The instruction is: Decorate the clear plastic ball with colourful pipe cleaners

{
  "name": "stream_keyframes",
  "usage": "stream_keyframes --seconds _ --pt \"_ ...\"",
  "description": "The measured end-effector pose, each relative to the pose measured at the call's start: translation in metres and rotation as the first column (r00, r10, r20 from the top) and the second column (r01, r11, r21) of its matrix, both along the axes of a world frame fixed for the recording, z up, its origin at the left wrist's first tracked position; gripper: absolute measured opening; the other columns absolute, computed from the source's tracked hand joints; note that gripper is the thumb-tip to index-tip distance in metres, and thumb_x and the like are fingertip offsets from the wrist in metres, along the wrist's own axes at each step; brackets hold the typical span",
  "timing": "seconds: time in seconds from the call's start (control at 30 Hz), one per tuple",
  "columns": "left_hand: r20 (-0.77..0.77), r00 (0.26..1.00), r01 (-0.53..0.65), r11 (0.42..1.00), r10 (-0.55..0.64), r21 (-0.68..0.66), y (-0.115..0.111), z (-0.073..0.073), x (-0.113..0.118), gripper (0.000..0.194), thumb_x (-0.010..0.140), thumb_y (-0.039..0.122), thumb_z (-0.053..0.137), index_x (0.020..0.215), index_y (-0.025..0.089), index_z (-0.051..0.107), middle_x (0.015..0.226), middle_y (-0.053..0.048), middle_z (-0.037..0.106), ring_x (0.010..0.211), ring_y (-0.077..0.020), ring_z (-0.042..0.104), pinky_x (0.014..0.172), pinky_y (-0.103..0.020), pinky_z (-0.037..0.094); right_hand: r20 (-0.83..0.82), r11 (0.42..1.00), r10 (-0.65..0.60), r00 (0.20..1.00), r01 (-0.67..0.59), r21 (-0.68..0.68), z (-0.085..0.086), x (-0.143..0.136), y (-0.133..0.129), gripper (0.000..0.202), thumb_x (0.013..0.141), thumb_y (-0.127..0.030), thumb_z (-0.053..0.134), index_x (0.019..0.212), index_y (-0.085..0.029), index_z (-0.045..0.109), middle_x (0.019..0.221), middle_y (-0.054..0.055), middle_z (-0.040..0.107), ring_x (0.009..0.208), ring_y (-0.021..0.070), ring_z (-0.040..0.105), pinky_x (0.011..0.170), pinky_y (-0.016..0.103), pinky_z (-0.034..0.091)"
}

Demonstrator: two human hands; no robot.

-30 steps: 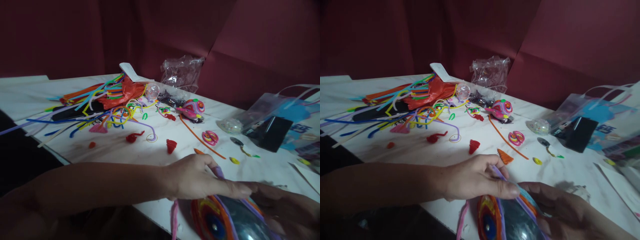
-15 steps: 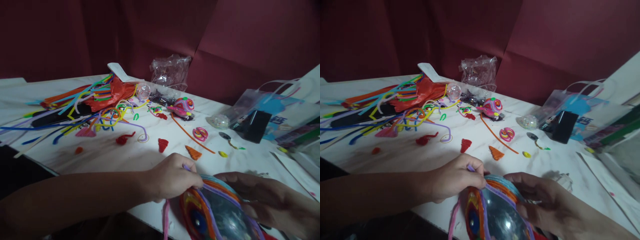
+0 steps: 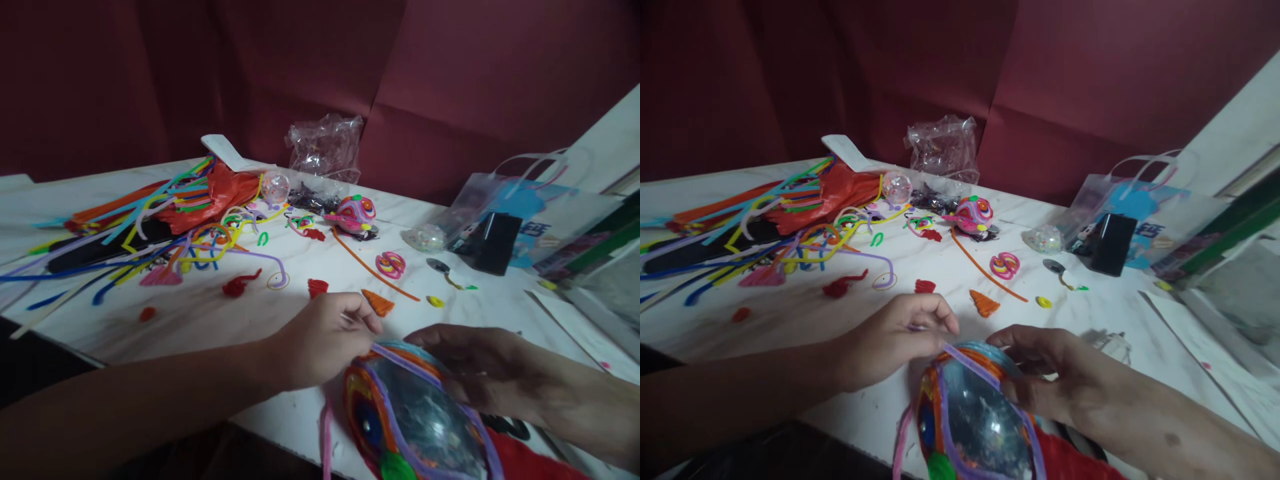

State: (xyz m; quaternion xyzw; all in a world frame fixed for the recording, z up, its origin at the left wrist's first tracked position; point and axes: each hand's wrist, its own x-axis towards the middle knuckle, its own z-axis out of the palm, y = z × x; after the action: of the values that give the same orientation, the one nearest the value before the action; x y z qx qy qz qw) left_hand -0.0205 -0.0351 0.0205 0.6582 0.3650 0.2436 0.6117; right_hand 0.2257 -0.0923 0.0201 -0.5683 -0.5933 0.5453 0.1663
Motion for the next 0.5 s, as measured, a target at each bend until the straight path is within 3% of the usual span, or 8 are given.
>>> stream_keyframes --seconds 0.07,0.13,0.2,0.27,0.3,0.37,0.43,0.5 --pt "-0.018 1.0 0.018 0.975 -0.015 0.22 -0.004 0.003 -0.004 0.014 0.072 0.015 0.053 0.084 0.016 0.061 0.078 0.001 0.061 0.073 -0.0111 0.056 0.067 -0.021 0.041 -0.101 0.996 0.059 0.993 -0.066 -0.066 0.004 -0.002 0.002 0.052 0.083 -0.053 0.069 0.125 -0.029 0.049 0.12 0.004 0.054 0.108 0.0315 0.05 0.092 0.04 0.046" --pt "-0.038 0.998 0.059 0.887 -0.046 0.459 -0.011 0.003 -0.008 0.021 0.077 0.025 0.057 0.095 0.017 0.064 0.102 -0.004 0.064 0.094 -0.0155 0.058 0.084 -0.026 0.043 -0.118 0.996 0.047 0.992 -0.056 -0.074 0.009 -0.005 0.004 0.053 0.081 -0.053 0.071 0.123 -0.029 0.051 0.119 0.004 0.056 0.108 0.0313 0.051 0.091 0.038 0.047" --pt "-0.076 0.995 0.099 0.741 -0.065 0.664 -0.018 0.001 -0.013 0.043 0.073 0.037 0.066 0.112 0.018 0.06 0.123 -0.01 0.057 0.114 -0.0226 0.051 0.097 -0.033 0.039 -0.074 0.999 0.003 0.997 -0.007 -0.05 0.013 -0.008 0.004 0.057 0.076 -0.058 0.073 0.121 -0.029 0.053 0.118 0.002 0.057 0.108 0.03 0.052 0.088 0.033 0.049" --pt "-0.056 0.998 0.039 0.534 0.017 0.844 -0.024 -0.002 -0.018 0.056 0.072 0.041 0.066 0.12 0.016 0.054 0.133 -0.014 0.049 0.128 -0.0285 0.038 0.105 -0.041 0.031 -0.01 1.0 -0.011 1.0 0.011 -0.024 0.016 -0.01 0.003 0.059 0.075 -0.06 0.072 0.122 -0.028 0.053 0.117 0.002 0.058 0.109 0.0286 0.051 0.085 0.028 0.05" --pt "-0.033 0.998 0.007 0.426 0.053 0.905 -0.027 -0.003 -0.02 0.056 0.074 0.042 0.065 0.122 0.015 0.052 0.134 -0.014 0.048 0.131 -0.0296 0.034 0.107 -0.044 0.028 0.011 1.0 -0.005 1.0 0.005 -0.018 0.017 -0.011 0.003 0.06 0.076 -0.06 0.071 0.123 -0.028 0.052 0.117 0.002 0.058 0.109 0.0281 0.051 0.085 0.027 0.05" --pt "-0.021 0.994 -0.009 0.272 0.106 0.962 -0.031 -0.006 -0.023 0.053 0.078 0.044 0.059 0.123 0.017 0.049 0.134 -0.012 0.05 0.132 -0.0287 0.033 0.111 -0.047 0.018 -0.008 0.999 0.011 1.0 -0.011 -0.034 0.019 -0.013 0.002 0.061 0.079 -0.057 0.071 0.125 -0.025 0.049 0.117 0.003 0.057 0.108 0.0285 0.05 0.089 0.031 0.048" --pt "-0.038 0.992 0.016 0.174 0.122 0.985 -0.032 -0.011 -0.022 0.049 0.083 0.043 0.052 0.125 0.019 0.047 0.131 -0.008 0.053 0.131 -0.0258 0.035 0.113 -0.046 0.01 -0.072 0.998 0.019 0.997 -0.024 -0.061 0.021 -0.018 0.002 0.061 0.08 -0.055 0.07 0.125 -0.021 0.047 0.115 0.006 0.057 0.106 0.0297 0.051 0.092 0.038 0.045" --pt "-0.075 0.986 0.057 0.123 0.148 0.991 -0.032 -0.022 -0.017 0.047 0.087 0.039 0.046 0.128 0.016 0.043 0.134 -0.009 0.051 0.131 -0.0228 0.035 0.113 -0.042 0.011 -0.125 0.998 0.02 0.992 -0.028 -0.063 0.024 -0.024 0.003 0.059 0.081 -0.053 0.068 0.123 -0.017 0.047 0.113 0.009 0.057 0.105 0.0308 0.05 0.094 0.041 0.043"
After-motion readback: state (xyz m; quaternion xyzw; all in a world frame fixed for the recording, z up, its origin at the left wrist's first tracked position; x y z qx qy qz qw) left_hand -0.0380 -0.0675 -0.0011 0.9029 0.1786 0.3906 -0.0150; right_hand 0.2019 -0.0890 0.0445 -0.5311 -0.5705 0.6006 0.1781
